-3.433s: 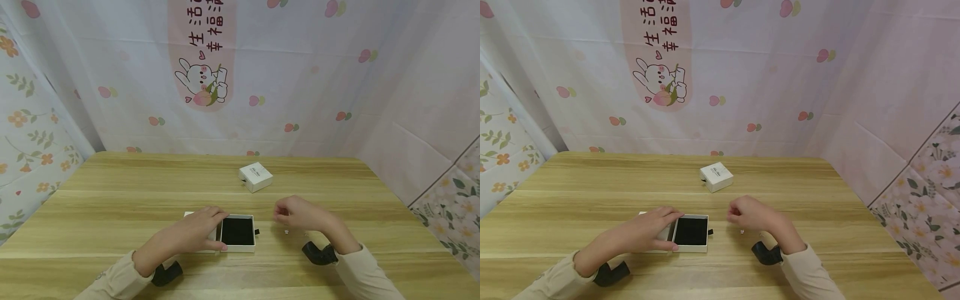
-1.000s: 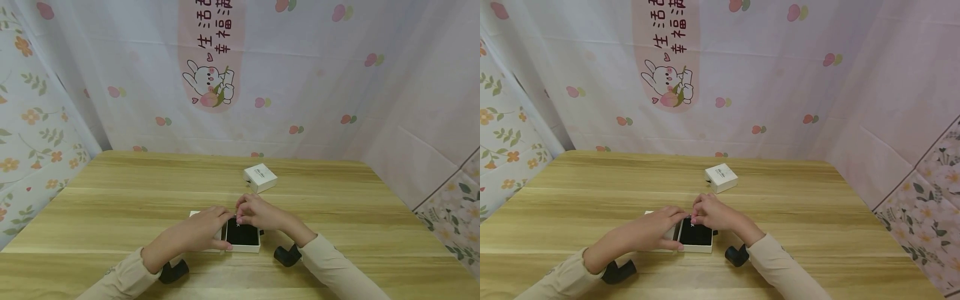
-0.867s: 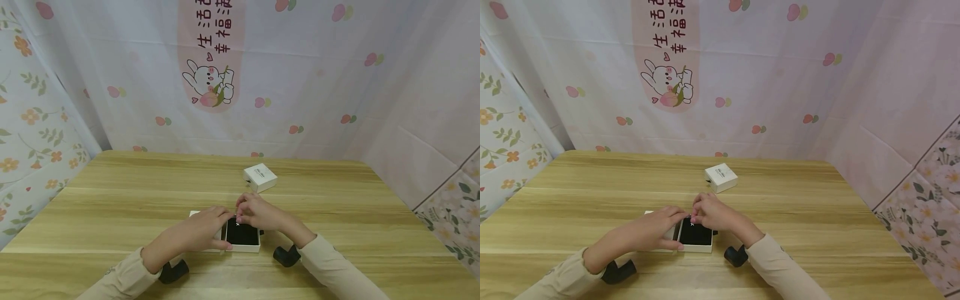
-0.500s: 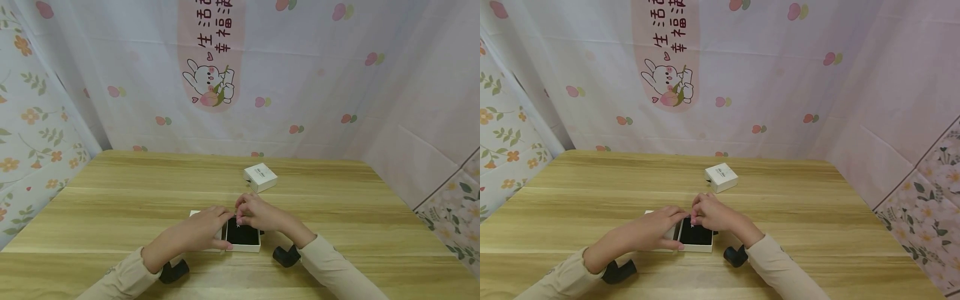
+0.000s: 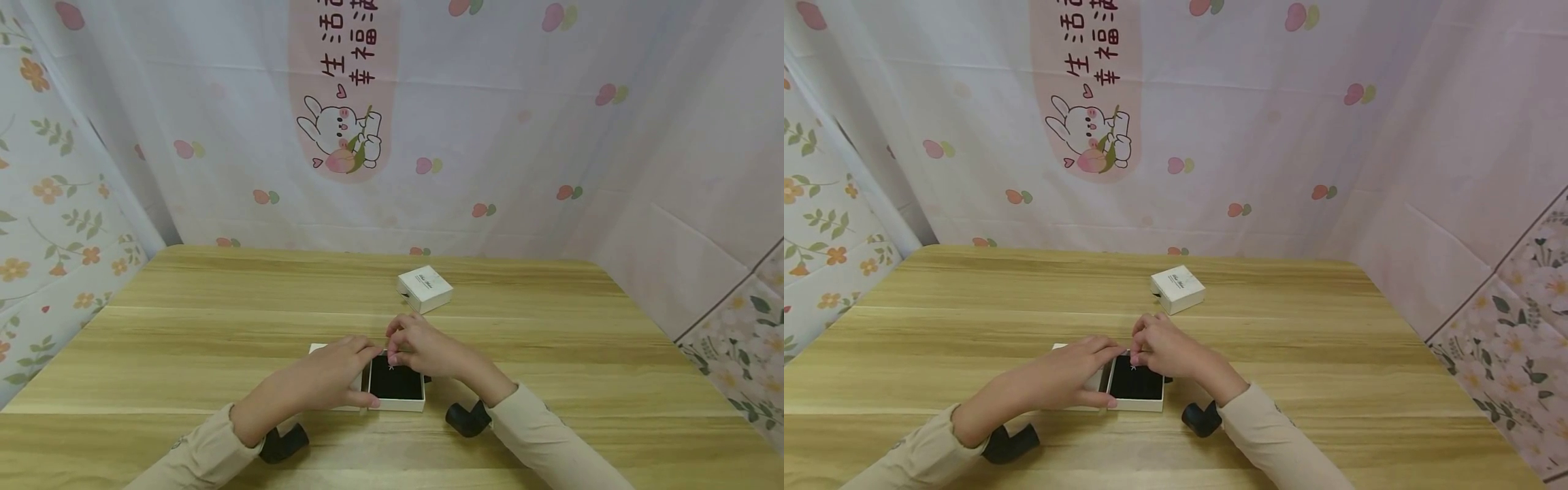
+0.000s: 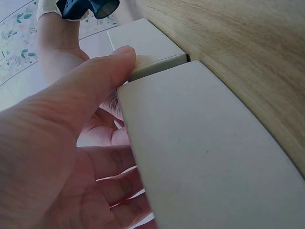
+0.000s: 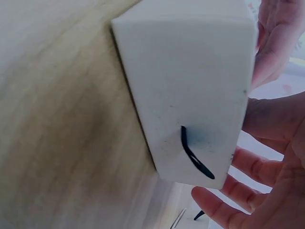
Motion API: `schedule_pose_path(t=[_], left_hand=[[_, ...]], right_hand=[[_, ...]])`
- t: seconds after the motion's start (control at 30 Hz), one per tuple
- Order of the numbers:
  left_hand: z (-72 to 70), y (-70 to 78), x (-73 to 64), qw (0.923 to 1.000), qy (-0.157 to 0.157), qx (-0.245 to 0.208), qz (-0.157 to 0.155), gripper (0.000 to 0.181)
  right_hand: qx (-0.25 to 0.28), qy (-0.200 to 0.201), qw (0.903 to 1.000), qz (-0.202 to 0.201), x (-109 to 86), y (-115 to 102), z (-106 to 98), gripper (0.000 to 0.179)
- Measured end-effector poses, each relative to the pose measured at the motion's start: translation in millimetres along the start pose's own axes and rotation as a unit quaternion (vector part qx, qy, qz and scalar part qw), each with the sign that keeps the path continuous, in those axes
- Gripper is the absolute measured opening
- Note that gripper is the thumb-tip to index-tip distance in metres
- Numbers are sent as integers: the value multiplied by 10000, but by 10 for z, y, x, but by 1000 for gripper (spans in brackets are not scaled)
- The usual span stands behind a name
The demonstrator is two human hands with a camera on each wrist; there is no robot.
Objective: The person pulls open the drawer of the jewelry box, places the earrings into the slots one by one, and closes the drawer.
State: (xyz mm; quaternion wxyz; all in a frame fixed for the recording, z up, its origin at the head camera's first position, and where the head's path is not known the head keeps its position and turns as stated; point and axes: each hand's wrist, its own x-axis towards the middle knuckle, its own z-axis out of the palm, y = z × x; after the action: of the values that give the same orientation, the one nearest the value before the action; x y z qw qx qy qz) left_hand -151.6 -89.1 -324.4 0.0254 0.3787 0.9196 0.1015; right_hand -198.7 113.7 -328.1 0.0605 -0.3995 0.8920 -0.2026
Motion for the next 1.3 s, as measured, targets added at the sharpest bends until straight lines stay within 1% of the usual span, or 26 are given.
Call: schedule_pose_path(t=[0.17, 0.4, 0.53, 0.8, 0.93, 1.07, 1.3], left_hand=[[-13, -3, -2, 10000, 0, -2, 37, 70], [-12, -1, 2, 9999, -134, -57, -72, 72], [-6, -1, 5, 9999, -140, -65, -65, 72], [-9, 1, 12, 9998, -177, -51, -75, 72], [-10, 3, 8, 9999, -154, -48, -41, 71], [-16, 4, 7, 9999, -113, -11, -6, 70], [-21, 6, 4, 9999, -89, 52, 21, 70]], right_hand=[[-161, 170, 9997, 3, -2, -24, 30, 10], [-868, 390, 9954, 141, -5, -102, 71, 11], [-1116, 492, 9924, 143, -8, -117, 84, 9], [-1339, 560, 9894, 65, -14, -128, 89, 8], [-1392, 607, 9884, 50, -13, -126, 88, 10], [-1405, 639, 9880, 75, -7, -124, 88, 13], [-1411, 564, 9882, 184, -1, -119, 88, 14]])
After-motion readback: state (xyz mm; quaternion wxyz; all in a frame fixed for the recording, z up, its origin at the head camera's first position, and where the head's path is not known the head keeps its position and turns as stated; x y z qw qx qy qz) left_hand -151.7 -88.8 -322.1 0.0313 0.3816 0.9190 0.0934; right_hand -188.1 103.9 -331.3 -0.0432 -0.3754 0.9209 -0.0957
